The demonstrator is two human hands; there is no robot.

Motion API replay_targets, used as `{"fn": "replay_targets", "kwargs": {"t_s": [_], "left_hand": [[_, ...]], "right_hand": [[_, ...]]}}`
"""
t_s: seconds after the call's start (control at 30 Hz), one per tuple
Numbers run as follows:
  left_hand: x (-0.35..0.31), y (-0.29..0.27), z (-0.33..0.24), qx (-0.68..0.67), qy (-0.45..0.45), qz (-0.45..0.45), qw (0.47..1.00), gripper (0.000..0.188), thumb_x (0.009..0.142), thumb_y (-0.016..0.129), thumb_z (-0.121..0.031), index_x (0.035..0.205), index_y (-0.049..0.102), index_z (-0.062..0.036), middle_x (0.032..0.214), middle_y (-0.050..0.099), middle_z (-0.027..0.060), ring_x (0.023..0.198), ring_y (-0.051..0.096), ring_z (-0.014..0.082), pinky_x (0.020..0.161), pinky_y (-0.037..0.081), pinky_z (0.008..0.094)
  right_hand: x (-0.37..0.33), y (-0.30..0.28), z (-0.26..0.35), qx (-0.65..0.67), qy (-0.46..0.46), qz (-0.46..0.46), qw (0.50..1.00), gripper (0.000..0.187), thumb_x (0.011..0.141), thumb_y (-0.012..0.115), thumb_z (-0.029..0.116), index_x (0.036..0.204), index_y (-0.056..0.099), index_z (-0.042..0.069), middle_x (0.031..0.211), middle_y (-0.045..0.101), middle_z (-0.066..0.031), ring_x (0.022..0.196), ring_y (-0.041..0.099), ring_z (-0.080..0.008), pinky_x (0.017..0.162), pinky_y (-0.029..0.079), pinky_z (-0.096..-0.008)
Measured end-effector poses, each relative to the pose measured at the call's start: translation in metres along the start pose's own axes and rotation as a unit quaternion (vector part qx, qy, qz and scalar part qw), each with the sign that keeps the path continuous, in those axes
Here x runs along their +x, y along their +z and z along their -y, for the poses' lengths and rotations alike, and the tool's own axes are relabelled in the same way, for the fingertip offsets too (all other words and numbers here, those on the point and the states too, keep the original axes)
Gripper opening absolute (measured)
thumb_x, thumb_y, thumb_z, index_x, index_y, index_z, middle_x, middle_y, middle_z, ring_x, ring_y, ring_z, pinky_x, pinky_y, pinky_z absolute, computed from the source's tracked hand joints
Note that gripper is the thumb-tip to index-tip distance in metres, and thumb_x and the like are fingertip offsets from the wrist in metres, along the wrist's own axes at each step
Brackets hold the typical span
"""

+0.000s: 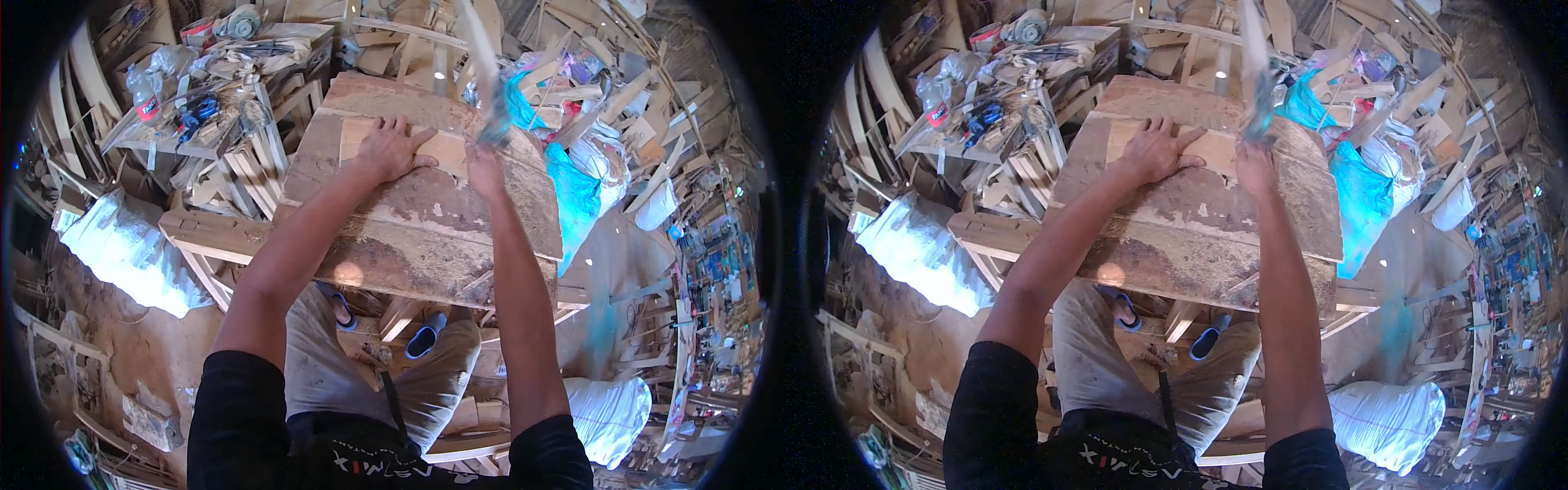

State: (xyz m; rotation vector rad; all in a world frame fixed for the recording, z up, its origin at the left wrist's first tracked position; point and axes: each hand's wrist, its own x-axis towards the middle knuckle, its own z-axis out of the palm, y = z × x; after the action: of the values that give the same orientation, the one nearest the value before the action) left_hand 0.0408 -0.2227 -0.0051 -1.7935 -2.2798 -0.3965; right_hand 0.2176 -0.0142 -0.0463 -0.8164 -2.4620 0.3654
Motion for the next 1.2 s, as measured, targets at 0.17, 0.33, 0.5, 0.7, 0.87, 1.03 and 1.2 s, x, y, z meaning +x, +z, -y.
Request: {"fn": "replay_targets", "kwargs": {"t_s": [0.17, 0.33, 0.5, 0.7, 0.87, 1.03, 1.2], "left_hand": [[-0.003, 0.003, 0.008, 0.007, -0.002, -0.007, 1.0, 0.08, 0.096, 0.039, -0.081, 0.161, 0.044, -0.0338, 0.141, 0.055, 0.0255, 0.136, 0.05, 0.0421, 0.115, 0.036, 0.0584], [0.001, -0.007, 0.0, -0.009, 0.001, 0.013, 1.0, 0.08, 0.097, 0.04, -0.08, 0.162, 0.042, -0.0337, 0.141, 0.052, 0.0303, 0.136, 0.049, 0.0473, 0.117, 0.035, 0.0593], [0.0, -0.005, 0.003, 0.004, -0.007, 0.015, 1.0, 0.08, 0.097, 0.039, -0.08, 0.162, 0.042, -0.0335, 0.142, 0.052, 0.0301, 0.135, 0.049, 0.0473, 0.116, 0.035, 0.0594], [0.004, -0.005, 0.001, 0.01, -0.004, 0.016, 1.0, 0.081, 0.097, 0.039, -0.081, 0.163, 0.04, -0.034, 0.143, 0.051, 0.0297, 0.136, 0.049, 0.0474, 0.117, 0.035, 0.0588], [0.004, 0.0, 0.001, 0.037, -0.004, -0.017, 0.999, 0.079, 0.098, 0.038, -0.08, 0.162, 0.041, -0.0347, 0.142, 0.053, 0.028, 0.131, 0.052, 0.0458, 0.113, 0.037, 0.0573], [0.006, 0.001, 0.005, 0.033, 0.001, 0.004, 0.999, 0.079, 0.098, 0.037, -0.08, 0.163, 0.04, -0.0354, 0.144, 0.052, 0.0287, 0.133, 0.051, 0.047, 0.114, 0.036, 0.0572], [0.006, -0.005, 0.001, 0.026, -0.001, 0.021, 0.999, 0.08, 0.098, 0.035, -0.081, 0.163, 0.04, -0.0354, 0.144, 0.052, 0.0303, 0.133, 0.051, 0.0483, 0.115, 0.036, 0.0579]], "right_hand": [[0.001, 0.004, 0.016, 0.004, 0.013, -0.006, 1.0, 0.048, 0.11, 0.04, 0.041, 0.14, 0.067, 0.014, 0.151, 0.057, -0.0182, 0.143, 0.048, -0.038, 0.123, 0.03, -0.0542], [0.006, -0.007, 0.014, -0.026, 0.083, 0.074, 0.993, 0.049, 0.11, 0.039, 0.042, 0.144, 0.063, 0.017, 0.153, 0.055, -0.0191, 0.145, 0.046, -0.0401, 0.123, 0.027, -0.0549], [-0.001, -0.008, 0.027, -0.007, 0.056, 0.023, 0.998, 0.048, 0.11, 0.041, 0.041, 0.144, 0.064, 0.017, 0.153, 0.056, -0.0167, 0.146, 0.046, -0.0375, 0.123, 0.028, -0.0528], [-0.002, -0.011, 0.024, -0.036, 0.02, -0.003, 0.999, 0.045, 0.111, 0.043, 0.039, 0.146, 0.064, 0.02, 0.147, 0.058, -0.0182, 0.142, 0.049, -0.0381, 0.12, 0.035, -0.0515], [0.002, -0.007, 0.021, -0.045, 0.031, 0.0, 0.998, 0.049, 0.111, 0.04, 0.042, 0.149, 0.061, 0.02, 0.152, 0.056, -0.0186, 0.144, 0.046, -0.0385, 0.121, 0.033, -0.0507], [0.008, -0.002, 0.017, 0.018, 0.066, 0.039, 0.997, 0.049, 0.109, 0.039, 0.042, 0.143, 0.063, 0.015, 0.151, 0.056, -0.0208, 0.141, 0.05, -0.0432, 0.123, 0.03, -0.0578], [0.006, -0.003, 0.012, 0.018, 0.058, 0.037, 0.997, 0.049, 0.109, 0.039, 0.042, 0.145, 0.063, 0.018, 0.155, 0.054, -0.0178, 0.145, 0.046, -0.039, 0.125, 0.028, -0.0553]]}}
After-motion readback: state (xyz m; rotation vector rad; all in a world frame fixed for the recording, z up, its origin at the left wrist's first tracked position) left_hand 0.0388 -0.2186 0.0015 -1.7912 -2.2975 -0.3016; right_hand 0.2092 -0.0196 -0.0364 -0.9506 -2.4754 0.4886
